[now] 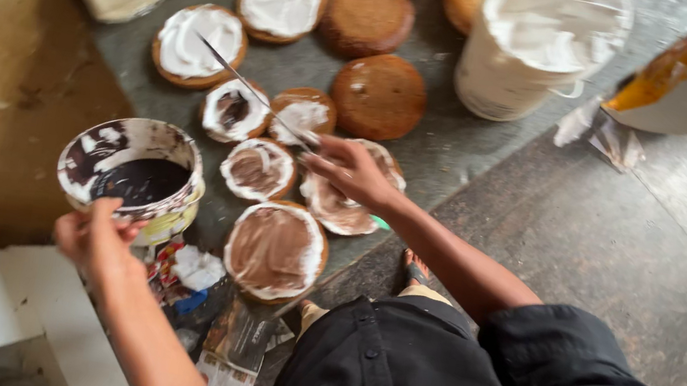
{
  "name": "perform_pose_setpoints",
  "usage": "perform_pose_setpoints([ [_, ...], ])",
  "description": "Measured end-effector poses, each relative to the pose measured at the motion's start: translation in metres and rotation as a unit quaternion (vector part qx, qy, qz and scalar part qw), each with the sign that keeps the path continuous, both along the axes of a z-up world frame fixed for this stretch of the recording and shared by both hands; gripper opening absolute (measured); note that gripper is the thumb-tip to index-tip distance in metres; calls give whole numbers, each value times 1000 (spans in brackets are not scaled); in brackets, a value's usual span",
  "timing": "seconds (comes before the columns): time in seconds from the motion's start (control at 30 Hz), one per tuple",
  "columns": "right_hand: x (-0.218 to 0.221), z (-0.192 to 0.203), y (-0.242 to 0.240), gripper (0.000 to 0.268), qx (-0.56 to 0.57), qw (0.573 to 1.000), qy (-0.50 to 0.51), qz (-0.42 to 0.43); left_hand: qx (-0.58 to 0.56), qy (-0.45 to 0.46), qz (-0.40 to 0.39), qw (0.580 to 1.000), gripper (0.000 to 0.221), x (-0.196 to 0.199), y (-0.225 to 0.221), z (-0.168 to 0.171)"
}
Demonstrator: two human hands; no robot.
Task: The person spreads white frosting onto multiple cake layers using a spatula and then applies chocolate syrup from a bowl, spreading it over the white frosting.
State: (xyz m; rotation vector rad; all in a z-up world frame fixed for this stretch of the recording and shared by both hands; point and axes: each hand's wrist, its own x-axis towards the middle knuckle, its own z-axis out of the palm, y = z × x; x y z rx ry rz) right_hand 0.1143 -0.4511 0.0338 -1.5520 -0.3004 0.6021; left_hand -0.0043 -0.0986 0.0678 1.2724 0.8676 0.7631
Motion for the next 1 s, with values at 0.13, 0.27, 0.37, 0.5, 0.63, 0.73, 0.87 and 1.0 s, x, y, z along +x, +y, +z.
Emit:
perform_pose_setpoints([
  [0.13, -9, -37, 21, 40, -118, 987, -87, -73, -77, -21, -21, 997, 37, 5, 44, -49],
  [0.27, 0, -39, 41, 38, -220, 972, -53, -70, -131, -58, -5, 990, 43, 8, 65, -82],
  [0.37, 6, -44, 53, 34, -255, 927, -267, -67, -174, -56, -16, 983, 38, 12, 63, -91],
  [0.5, 0, -72, 64, 23, -266, 856, -441, -45, -188, -50, -31, 980, 37, 13, 63, -89],
  [0.63, 12, -102, 72, 15, -356, 832, -426, -15, -185, -10, -64, 981, 37, 12, 56, -87],
  [0.73, 16, -109, 69, 10, -384, 805, -450, -42, -224, -13, -86, 971, 36, 24, 43, -91],
  [0.87, -9, -106, 58, 12, -265, 899, -348, -35, -227, -65, -73, 969, 35, 49, 45, -107],
  [1.0, -8, -97, 46, 14, -253, 902, -343, -64, -213, -75, -52, 973, 32, 75, 82, -125],
])
